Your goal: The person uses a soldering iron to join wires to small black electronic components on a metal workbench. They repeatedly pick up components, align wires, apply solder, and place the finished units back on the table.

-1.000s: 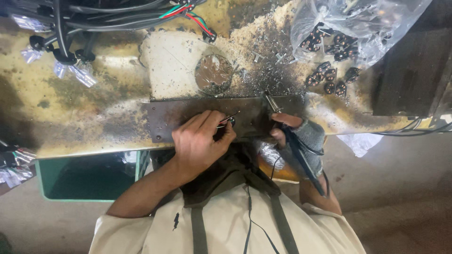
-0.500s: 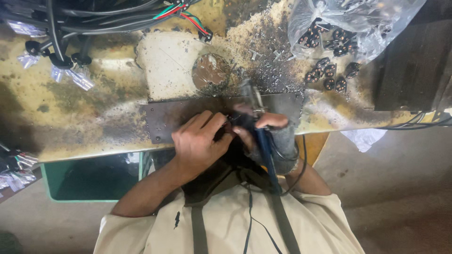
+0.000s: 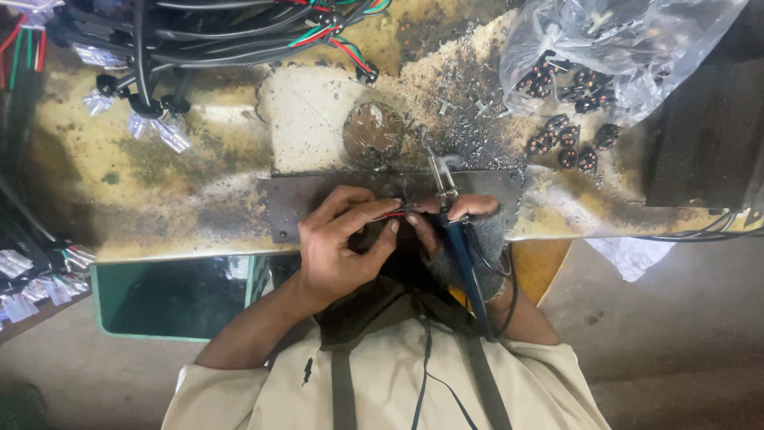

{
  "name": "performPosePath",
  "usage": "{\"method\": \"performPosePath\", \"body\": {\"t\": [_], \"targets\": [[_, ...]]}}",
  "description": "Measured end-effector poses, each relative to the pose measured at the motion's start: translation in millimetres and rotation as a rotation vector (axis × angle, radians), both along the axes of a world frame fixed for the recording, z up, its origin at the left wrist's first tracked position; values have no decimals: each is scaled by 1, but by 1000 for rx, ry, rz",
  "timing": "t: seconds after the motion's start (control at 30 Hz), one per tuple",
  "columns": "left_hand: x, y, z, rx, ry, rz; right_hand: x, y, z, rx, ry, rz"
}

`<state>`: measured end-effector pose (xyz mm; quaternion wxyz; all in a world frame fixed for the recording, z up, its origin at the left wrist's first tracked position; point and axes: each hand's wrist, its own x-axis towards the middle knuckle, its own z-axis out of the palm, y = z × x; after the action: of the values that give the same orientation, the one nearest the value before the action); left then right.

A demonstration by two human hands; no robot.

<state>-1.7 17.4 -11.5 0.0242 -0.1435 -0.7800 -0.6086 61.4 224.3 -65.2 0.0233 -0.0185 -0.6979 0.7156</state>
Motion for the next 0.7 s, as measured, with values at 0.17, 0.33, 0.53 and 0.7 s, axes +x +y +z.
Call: {"method": "performPosePath", "body": {"t": [0.17,0.33,0.53,0.7], "targets": [[3,5,-2,-23,122,66,-6,-1,25,695,-103,65],[5,4,2,1,-110,-6,-17,-3,41,842,100,-32],[0,1,12,-201,-43,-129,-13,-1,39,526,-30,45],[-5,1,16,-129,-170,-97,-7,-6,33,815,83,23]]}}
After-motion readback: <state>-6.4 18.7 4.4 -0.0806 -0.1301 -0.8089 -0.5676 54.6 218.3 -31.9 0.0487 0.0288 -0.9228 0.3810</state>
